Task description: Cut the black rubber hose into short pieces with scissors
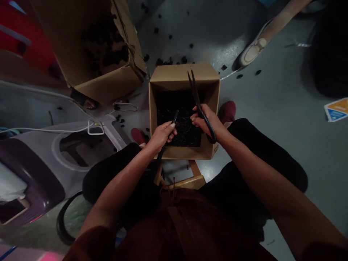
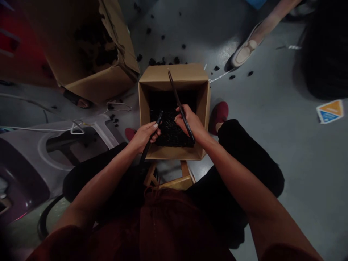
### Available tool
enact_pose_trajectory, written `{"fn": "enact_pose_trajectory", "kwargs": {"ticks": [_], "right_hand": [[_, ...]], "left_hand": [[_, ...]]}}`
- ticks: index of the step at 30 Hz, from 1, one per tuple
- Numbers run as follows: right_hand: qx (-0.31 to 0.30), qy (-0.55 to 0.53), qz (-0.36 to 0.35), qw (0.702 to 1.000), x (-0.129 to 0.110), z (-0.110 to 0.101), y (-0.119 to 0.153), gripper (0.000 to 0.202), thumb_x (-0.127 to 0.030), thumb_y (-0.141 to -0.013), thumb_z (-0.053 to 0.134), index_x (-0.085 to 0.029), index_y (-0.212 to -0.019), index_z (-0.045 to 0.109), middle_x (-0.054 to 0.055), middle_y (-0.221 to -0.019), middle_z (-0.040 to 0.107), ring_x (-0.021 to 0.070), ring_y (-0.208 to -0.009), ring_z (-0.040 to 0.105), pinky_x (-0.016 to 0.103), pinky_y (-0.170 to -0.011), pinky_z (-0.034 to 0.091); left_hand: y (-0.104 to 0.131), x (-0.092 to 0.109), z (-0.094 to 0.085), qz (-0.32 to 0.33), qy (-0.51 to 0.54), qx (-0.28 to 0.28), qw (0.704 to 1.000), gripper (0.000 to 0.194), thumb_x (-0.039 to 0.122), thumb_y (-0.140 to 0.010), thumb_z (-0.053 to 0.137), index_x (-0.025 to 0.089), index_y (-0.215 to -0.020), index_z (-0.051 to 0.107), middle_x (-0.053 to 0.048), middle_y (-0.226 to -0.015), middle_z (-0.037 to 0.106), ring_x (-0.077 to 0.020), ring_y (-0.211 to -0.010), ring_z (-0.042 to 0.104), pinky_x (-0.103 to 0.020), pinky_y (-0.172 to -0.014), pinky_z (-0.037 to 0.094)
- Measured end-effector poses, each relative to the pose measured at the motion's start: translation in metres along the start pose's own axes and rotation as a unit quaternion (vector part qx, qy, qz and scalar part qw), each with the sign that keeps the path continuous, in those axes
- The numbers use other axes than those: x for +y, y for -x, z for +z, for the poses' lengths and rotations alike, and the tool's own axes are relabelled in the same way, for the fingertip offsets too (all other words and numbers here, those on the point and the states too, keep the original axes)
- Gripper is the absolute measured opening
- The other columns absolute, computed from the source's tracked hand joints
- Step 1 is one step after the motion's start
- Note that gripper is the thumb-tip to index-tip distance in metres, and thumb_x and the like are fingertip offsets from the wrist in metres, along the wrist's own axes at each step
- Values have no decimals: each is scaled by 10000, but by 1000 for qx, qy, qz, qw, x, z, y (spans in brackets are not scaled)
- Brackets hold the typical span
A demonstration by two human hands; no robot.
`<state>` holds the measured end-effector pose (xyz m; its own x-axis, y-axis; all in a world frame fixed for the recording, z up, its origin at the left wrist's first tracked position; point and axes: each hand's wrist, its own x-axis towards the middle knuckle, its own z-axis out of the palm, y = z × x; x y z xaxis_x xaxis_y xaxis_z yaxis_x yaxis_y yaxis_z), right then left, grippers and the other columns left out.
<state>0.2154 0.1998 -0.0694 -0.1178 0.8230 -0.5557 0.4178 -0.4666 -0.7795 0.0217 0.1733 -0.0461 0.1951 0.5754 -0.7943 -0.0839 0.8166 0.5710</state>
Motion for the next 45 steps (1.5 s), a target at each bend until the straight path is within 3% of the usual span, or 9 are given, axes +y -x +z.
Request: {"fn": "enact_pose_trajectory", "kwargs": {"ticks": [7,12,19,29,39,45], "right_hand": [[-96,60,-33,993,-4,3,9,400,-448,-777,578,-194,-1072,484,39,-874,626,173,-734,583,314,-669,459],[-155,115,-36,981,-6,5,13,396,-461,-812,557,-179,-1086,505,64,-911,649,194,-771,601,314,-682,456],[-182,147,-51,971,-4,7,14,420,-495,-824,550,-188,-1109,522,72,-944,658,211,-828,616,299,-694,456],[-183,143,-51,971,-5,4,16,449,-512,-817,564,-195,-1134,531,82,-961,664,232,-836,616,320,-713,456],[-213,156,-57,963,-4,0,15,496,-513,-812,568,-195,-1188,504,86,-988,653,240,-863,623,321,-720,461],[-233,165,-56,957,-10,-1,18,544,-507,-810,565,-185,-1235,459,94,-1041,634,232,-866,613,320,-727,456]], "left_hand": [[-3,19,-14,33,16,100,994,89,251,-894,481,165,-875,493,36,-659,530,-26,-443,395,-144,-394,256],[-1,30,-21,66,14,94,993,71,239,-896,475,172,-918,483,44,-666,530,-26,-453,396,-144,-402,257],[-1,33,-24,72,1,108,992,218,273,-873,542,189,-1073,529,40,-711,567,-30,-487,438,-151,-445,316],[-5,24,-26,94,-52,63,992,334,240,-856,530,173,-1177,593,18,-732,583,-36,-528,440,-146,-465,335],[-1,32,-31,72,-132,-10,988,284,289,-840,563,158,-1070,666,15,-691,549,-36,-501,405,-162,-452,312],[3,35,-33,73,-176,-34,981,330,303,-831,564,141,-1106,648,13,-689,536,-44,-518,393,-163,-467,315]]}}
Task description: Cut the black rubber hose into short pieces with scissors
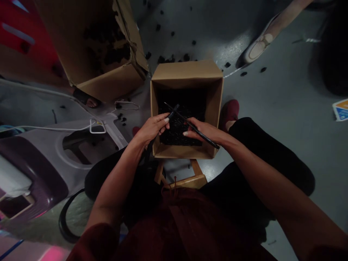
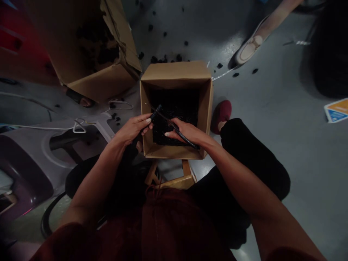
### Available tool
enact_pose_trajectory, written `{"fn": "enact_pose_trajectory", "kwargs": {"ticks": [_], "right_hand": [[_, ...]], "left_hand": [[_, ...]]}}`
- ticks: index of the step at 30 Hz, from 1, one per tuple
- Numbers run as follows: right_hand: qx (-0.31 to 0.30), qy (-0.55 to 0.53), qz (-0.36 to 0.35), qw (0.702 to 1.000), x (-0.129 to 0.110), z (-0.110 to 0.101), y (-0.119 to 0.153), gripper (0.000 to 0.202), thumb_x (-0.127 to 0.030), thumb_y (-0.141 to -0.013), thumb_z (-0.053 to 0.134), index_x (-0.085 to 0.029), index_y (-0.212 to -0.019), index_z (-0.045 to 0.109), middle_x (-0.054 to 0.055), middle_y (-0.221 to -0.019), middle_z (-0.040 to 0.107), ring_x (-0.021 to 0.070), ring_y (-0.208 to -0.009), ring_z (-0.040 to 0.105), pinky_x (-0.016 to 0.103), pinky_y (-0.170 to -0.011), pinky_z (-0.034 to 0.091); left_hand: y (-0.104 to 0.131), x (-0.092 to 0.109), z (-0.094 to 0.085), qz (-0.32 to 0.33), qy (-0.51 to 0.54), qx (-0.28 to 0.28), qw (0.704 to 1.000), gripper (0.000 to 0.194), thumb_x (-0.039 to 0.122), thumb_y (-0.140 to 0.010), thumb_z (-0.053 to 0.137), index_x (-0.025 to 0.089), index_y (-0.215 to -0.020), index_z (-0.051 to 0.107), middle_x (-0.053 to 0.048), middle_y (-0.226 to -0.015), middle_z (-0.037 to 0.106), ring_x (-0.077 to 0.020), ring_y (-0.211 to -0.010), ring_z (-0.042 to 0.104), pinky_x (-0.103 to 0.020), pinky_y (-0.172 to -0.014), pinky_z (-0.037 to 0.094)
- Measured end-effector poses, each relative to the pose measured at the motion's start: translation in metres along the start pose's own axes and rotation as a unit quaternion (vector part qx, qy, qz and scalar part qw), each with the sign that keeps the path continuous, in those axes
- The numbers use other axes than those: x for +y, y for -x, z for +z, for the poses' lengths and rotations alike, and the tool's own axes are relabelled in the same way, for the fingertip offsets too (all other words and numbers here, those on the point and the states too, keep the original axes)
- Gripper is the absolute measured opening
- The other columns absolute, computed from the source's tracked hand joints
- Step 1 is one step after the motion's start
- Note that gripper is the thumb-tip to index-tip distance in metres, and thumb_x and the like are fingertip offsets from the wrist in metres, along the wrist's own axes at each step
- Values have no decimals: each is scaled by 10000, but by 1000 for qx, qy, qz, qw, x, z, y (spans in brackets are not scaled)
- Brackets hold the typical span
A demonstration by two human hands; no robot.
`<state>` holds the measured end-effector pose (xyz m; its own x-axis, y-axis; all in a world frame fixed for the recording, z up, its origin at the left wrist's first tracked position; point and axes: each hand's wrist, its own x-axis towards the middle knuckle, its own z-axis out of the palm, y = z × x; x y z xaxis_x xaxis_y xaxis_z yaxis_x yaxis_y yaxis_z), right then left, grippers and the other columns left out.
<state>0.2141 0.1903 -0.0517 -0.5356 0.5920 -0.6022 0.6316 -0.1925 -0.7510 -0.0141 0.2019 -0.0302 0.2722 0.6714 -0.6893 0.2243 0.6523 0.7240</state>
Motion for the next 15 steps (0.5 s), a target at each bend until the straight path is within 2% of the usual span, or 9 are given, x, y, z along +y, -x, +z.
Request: {"fn": "enact_pose_trajectory", "kwargs": {"ticks": [3,7,15], "right_hand": [[13,10,-12,1000,-5,2,2,451,-477,-842,527,-182,-1179,475,88,-1032,625,223,-862,603,315,-728,444],[30,14,-23,999,-7,5,3,298,-417,-882,460,-182,-1063,496,56,-908,611,181,-756,578,286,-670,414],[49,30,-3,998,-4,14,1,177,-276,-844,456,-195,-997,494,0,-759,552,131,-621,511,252,-607,360]], "left_hand": [[2,3,-1,-1,-20,-8,1000,329,304,-844,546,129,-1105,645,10,-694,525,-45,-525,385,-160,-467,310],[2,4,-2,3,-23,-4,1000,322,294,-857,531,139,-1118,637,7,-700,525,-45,-527,383,-153,-462,308],[-2,-1,1,-11,-6,4,1000,265,212,-884,483,127,-1084,634,17,-679,516,-30,-487,374,-151,-435,290]]}}
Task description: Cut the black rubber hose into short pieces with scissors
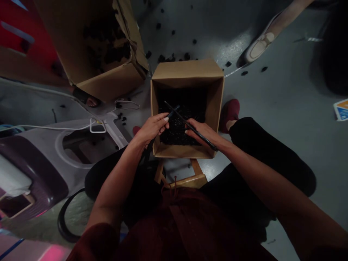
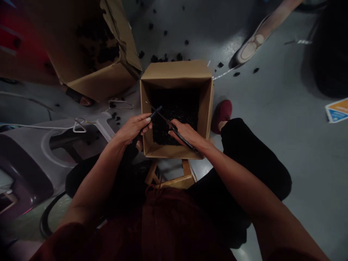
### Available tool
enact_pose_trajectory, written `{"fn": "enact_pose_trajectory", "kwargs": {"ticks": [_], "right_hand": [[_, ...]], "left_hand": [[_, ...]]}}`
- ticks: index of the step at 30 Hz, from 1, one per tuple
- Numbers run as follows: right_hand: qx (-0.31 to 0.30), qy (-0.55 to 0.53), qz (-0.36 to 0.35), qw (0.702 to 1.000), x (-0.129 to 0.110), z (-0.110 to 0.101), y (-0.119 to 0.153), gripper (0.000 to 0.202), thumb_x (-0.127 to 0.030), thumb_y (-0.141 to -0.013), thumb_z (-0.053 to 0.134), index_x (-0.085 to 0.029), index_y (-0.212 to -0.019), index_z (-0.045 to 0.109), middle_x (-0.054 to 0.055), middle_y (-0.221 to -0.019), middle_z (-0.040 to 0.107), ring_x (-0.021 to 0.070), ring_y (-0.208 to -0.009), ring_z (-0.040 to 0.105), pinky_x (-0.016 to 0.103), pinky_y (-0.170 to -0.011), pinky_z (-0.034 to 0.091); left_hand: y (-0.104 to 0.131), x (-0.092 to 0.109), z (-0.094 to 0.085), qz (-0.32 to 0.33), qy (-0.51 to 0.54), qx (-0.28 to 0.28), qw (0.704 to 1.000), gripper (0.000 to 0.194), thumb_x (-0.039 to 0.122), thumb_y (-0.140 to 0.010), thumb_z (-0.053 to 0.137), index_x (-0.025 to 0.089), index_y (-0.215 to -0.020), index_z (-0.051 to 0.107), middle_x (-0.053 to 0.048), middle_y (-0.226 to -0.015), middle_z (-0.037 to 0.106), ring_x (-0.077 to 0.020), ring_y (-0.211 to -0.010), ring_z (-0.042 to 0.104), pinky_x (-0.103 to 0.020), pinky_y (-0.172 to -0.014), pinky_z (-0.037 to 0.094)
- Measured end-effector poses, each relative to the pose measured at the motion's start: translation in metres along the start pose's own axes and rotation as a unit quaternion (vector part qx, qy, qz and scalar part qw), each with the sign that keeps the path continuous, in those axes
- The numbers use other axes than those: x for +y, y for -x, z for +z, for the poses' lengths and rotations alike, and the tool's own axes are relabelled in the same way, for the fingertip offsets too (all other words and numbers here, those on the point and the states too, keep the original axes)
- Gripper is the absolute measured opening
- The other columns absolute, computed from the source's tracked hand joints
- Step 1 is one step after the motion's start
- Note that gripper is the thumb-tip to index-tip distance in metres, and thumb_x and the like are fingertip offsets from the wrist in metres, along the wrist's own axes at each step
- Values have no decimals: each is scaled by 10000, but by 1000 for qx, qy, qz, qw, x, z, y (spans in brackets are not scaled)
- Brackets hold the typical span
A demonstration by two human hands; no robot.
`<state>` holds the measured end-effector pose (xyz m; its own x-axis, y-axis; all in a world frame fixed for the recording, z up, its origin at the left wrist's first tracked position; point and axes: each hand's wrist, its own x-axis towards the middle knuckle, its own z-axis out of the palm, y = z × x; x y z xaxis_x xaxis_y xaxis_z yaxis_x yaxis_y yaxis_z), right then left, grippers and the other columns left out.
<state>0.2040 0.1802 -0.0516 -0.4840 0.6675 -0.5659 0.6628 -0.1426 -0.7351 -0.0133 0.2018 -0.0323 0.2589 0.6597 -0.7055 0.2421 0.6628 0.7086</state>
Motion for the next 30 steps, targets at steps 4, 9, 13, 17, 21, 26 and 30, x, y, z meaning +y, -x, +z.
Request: {"fn": "enact_pose_trajectory", "kwargs": {"ticks": [4,9,13,17,21,26,30], "right_hand": [[1,19,11,1000,2,6,-1,162,-235,-820,438,-188,-965,493,5,-742,549,134,-620,509,250,-607,353],[12,19,10,1000,6,11,-1,149,-221,-817,426,-197,-944,500,13,-740,581,143,-635,529,239,-600,350],[13,43,34,998,6,14,-2,151,-226,-819,433,-200,-939,520,15,-731,592,137,-608,529,234,-585,341],[2,58,47,997,6,17,-3,172,-220,-823,436,-197,-967,529,21,-704,602,144,-585,528,233,-560,325],[-11,76,52,996,7,18,-3,162,-225,-830,441,-199,-962,531,33,-735,627,152,-612,550,233,-574,330],[-24,96,53,994,11,20,-4,149,-225,-839,446,-197,-956,534,58,-781,651,172,-667,584,239,-593,336],[-29,100,46,993,12,21,-5,146,-225,-848,454,-190,-964,535,74,-807,662,182,-698,600,242,-605,348]], "left_hand": [[-2,-2,3,-25,2,9,1000,242,181,-892,464,119,-1058,630,22,-662,513,-28,-468,371,-152,-418,284],[-3,0,7,-50,-4,16,999,224,155,-899,446,112,-1032,621,30,-641,504,-24,-448,362,-147,-408,275],[-4,-1,8,-63,0,18,998,197,146,-900,441,111,-982,617,38,-621,499,-19,-433,351,-146,-403,259],[-7,-7,8,-69,1,21,997,160,154,-897,445,118,-922,599,43,-614,493,-18,-424,348,-147,-401,255],[-12,-16,8,-79,-6,16,997,179,173,-905,427,128,-780,548,40,-602,485,-18,-415,346,-148,-392,246],[-12,-16,9,-94,-36,13,995,236,181,-916,409,143,-699,492,43,-575,468,-22,-403,340,-149,-383,244],[-11,-13,11,-103,-36,14,994,247,168,-918,400,146,-682,471,41,-579,470,-21,-402,347,-148,-380,246]]}}
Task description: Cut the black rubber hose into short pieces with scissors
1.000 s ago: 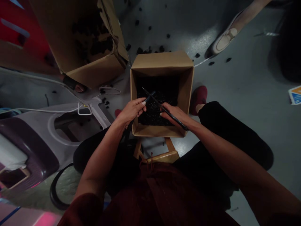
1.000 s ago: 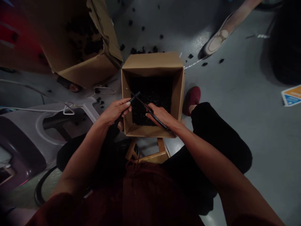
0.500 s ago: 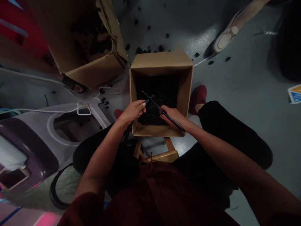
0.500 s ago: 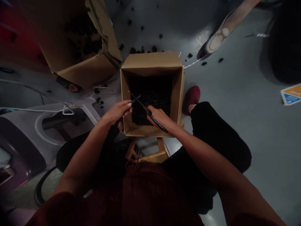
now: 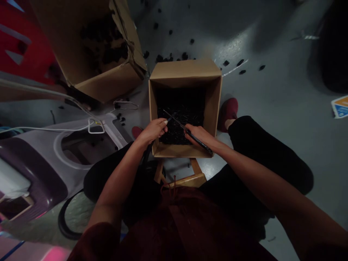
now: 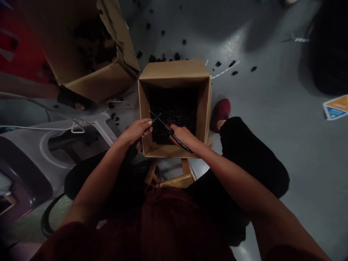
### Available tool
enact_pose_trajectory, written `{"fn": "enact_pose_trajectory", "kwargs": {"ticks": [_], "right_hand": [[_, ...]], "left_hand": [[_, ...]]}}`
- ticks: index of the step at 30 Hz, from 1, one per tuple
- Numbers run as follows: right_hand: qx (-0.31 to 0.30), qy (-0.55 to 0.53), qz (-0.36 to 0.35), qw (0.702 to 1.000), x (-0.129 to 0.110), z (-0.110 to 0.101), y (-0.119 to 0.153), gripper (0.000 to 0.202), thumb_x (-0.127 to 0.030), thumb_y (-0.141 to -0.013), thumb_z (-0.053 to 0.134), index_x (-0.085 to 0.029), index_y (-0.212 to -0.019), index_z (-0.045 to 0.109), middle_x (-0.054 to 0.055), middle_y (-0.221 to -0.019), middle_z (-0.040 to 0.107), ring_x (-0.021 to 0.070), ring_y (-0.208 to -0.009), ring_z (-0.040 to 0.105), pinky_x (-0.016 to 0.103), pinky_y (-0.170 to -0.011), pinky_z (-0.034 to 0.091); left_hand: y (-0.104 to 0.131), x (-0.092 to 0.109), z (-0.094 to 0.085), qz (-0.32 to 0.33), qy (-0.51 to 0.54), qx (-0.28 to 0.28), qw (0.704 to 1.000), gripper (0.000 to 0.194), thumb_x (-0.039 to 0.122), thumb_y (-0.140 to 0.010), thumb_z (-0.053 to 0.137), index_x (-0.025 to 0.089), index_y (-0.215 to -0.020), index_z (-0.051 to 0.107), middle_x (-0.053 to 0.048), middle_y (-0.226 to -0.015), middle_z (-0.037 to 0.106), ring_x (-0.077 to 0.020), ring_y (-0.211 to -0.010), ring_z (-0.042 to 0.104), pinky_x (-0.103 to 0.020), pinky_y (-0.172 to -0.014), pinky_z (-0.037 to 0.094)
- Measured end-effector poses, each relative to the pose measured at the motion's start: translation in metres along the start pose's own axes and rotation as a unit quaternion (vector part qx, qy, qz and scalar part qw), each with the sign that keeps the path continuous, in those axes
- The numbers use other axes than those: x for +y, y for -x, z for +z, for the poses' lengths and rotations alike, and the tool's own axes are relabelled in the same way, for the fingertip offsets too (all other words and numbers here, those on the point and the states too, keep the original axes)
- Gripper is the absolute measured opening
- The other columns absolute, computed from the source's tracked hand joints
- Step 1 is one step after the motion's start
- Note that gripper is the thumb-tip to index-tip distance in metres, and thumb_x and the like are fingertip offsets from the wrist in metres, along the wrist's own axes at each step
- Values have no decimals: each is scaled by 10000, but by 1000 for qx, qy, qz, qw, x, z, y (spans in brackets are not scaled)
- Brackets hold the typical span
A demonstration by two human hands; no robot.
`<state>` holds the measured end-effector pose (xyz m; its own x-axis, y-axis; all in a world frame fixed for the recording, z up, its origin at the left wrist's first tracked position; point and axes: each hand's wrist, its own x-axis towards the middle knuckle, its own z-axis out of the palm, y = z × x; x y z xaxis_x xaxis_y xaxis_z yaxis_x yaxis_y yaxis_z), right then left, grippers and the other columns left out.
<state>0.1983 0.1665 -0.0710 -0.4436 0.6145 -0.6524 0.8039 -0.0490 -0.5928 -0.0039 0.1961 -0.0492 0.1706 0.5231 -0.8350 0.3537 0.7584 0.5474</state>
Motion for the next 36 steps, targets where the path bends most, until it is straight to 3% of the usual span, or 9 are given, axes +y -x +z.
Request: {"fn": "enact_pose_trajectory", "kwargs": {"ticks": [11,15,19,23,29,36], "right_hand": [[13,8,9,1000,6,5,-4,133,-243,-839,497,-189,-930,578,66,-779,675,180,-665,616,238,-583,352],[26,-69,56,996,4,-2,-6,105,-250,-816,514,-205,-899,560,15,-667,623,138,-555,572,218,-525,358],[66,-258,89,960,-3,-18,-8,120,-253,-798,515,-213,-910,501,-32,-634,564,97,-464,507,205,-470,396],[122,-392,40,911,-1,-26,-14,246,-249,-725,597,-213,-923,455,-56,-643,534,92,-503,516,222,-511,461],[122,-478,8,870,2,-22,-17,351,-214,-664,618,-225,-957,425,-39,-755,577,107,-612,566,253,-585,504],[124,-531,-16,838,-12,-33,-12,415,-182,-619,607,-235,-988,427,-32,-827,601,113,-664,591,262,-618,504]], "left_hand": [[-7,-9,2,5,38,-3,999,209,188,-900,448,141,-702,494,33,-582,499,-22,-393,363,-142,-361,252],[-3,-6,6,14,124,-17,992,124,213,-898,460,140,-824,527,35,-601,508,-27,-401,371,-143,-362,263],[5,1,9,-4,220,-78,972,178,297,-846,574,135,-914,551,32,-638,511,-16,-420,371,-132,-365,228],[10,5,12,-12,255,-111,960,305,256,-738,696,135,-991,576,41,-645,507,-7,-428,366,-128,-377,211],[14,8,16,-7,283,-141,949,318,253,-729,706,122,-1002,608,27,-691,522,-8,-451,391,-140,-390,222],[18,11,14,-8,320,-202,926,290,265,-759,683,96,-990,633,29,-663,464,-16,-475,399,-132,-397,247]]}}
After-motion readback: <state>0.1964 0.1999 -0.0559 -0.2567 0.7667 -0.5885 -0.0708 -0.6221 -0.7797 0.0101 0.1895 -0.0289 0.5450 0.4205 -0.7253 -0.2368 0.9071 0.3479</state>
